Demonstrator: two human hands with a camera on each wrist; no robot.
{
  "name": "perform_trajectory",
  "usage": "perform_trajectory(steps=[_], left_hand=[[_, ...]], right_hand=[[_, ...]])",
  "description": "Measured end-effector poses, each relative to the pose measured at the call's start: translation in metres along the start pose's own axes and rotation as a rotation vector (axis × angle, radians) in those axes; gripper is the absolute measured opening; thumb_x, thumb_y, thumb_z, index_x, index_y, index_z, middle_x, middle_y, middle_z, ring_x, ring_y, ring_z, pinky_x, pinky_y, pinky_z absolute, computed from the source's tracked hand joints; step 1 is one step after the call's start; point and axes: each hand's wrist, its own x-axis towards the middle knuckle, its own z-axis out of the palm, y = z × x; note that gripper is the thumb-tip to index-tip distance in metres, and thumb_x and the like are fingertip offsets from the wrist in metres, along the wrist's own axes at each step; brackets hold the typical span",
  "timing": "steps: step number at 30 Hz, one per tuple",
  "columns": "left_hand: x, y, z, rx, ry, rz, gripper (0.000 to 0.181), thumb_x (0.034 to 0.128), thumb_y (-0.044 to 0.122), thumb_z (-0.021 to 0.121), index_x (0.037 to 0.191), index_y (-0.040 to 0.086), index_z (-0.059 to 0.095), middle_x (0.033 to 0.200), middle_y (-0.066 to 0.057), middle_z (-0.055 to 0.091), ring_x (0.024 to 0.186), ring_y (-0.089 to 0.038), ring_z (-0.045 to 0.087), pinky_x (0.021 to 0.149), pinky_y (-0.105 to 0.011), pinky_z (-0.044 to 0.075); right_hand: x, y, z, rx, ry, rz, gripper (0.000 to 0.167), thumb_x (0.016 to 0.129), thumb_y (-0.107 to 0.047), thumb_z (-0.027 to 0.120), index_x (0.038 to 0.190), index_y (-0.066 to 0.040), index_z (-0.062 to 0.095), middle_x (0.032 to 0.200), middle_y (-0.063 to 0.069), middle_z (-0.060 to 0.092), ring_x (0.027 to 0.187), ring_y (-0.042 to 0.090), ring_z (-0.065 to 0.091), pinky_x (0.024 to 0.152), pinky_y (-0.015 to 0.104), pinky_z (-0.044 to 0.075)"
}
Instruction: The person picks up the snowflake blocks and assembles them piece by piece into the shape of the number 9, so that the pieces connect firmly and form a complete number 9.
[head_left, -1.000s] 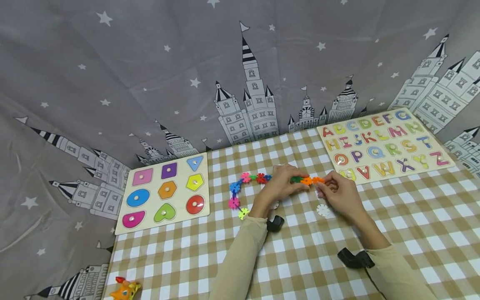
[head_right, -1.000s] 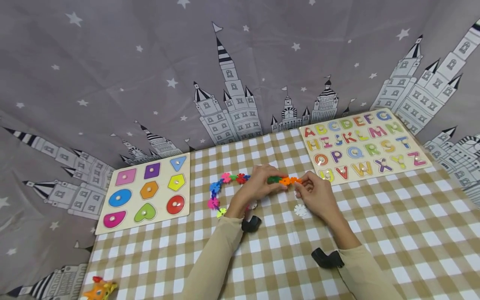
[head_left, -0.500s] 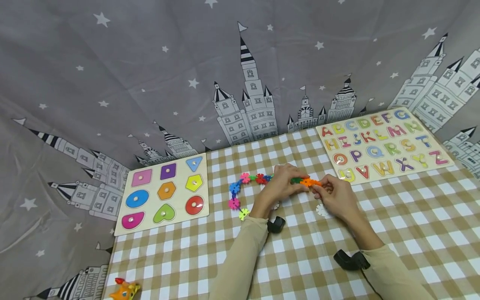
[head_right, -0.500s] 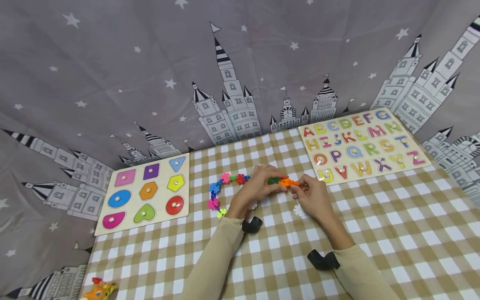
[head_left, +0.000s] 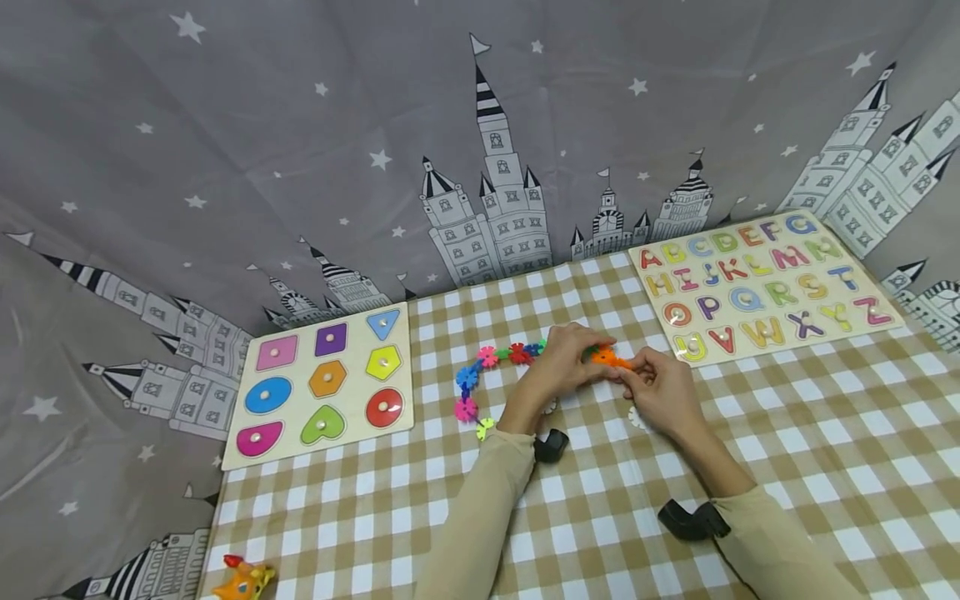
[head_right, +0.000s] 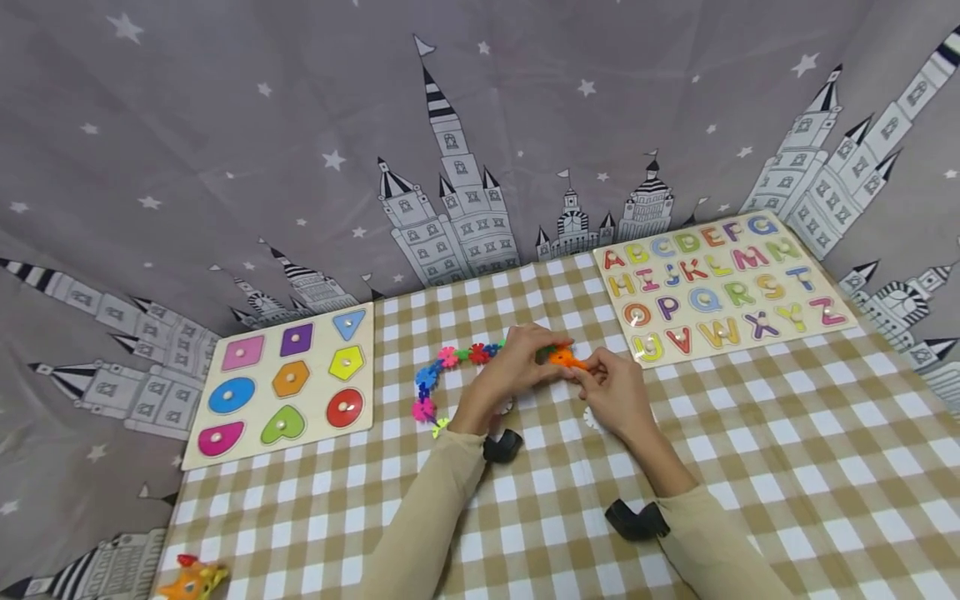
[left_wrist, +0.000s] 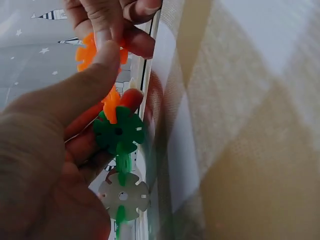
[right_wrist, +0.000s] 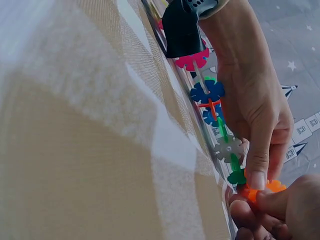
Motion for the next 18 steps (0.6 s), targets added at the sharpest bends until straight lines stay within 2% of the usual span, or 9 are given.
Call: perform_trajectory(steps=[3, 6, 9, 12, 18], left_hand=[[0.0002, 0.0024, -0.0024, 0.039, -0.062, -0.025, 0.049, 0.0883, 0.04, 0.071, 0.131, 0.017, 0.063, 0.13, 0.001, 0.064, 0.118, -0.016, 0.053, 0.098, -0.033, 0.035], [-0.0013, 0.0032, -0.0039, 0.041, -0.106, -0.03, 0.045, 0.093, 0.033, 0.067, 0.134, 0.015, 0.06, 0.136, -0.001, 0.06, 0.124, -0.019, 0.05, 0.102, -0.035, 0.035], [-0.0029, 0.0023, -0.0052, 0.021, -0.102, -0.034, 0.041, 0.0941, 0.026, 0.066, 0.133, 0.013, 0.061, 0.136, -0.003, 0.061, 0.124, -0.021, 0.052, 0.105, -0.037, 0.036], [-0.0036, 0.0004, -0.0054, 0.008, -0.083, -0.039, 0.041, 0.0926, 0.028, 0.067, 0.131, 0.014, 0.063, 0.133, -0.002, 0.063, 0.123, -0.021, 0.053, 0.104, -0.037, 0.037], [-0.0037, -0.0019, -0.0044, 0.005, -0.062, -0.057, 0.042, 0.0913, 0.033, 0.068, 0.13, 0.016, 0.065, 0.131, -0.001, 0.063, 0.118, -0.02, 0.055, 0.099, -0.036, 0.036]], right_hand=[[-0.0004, -0.0006, -0.0005, -0.01, 0.016, 0.001, 0.013, 0.087, -0.001, 0.071, 0.079, 0.0, 0.061, 0.061, 0.011, 0.068, 0.046, 0.001, 0.058, 0.043, 0.017, 0.042], [-0.0007, -0.001, -0.0012, -0.008, 0.014, 0.012, 0.011, 0.088, -0.001, 0.069, 0.08, 0.0, 0.06, 0.065, 0.012, 0.07, 0.046, 0.001, 0.057, 0.043, 0.017, 0.042], [-0.0005, -0.0017, -0.0015, 0.001, -0.008, 0.022, 0.007, 0.088, 0.0, 0.066, 0.093, 0.001, 0.062, 0.07, 0.013, 0.071, 0.047, 0.003, 0.056, 0.044, 0.018, 0.043], [0.0002, -0.0028, -0.0018, -0.021, -0.027, 0.023, 0.017, 0.088, 0.002, 0.064, 0.105, 0.0, 0.061, 0.072, 0.012, 0.07, 0.048, 0.005, 0.056, 0.044, 0.021, 0.045], [0.0021, -0.0042, -0.003, -0.065, -0.038, 0.003, 0.011, 0.091, 0.001, 0.06, 0.102, -0.001, 0.062, 0.075, 0.009, 0.071, 0.049, 0.005, 0.055, 0.045, 0.021, 0.044]])
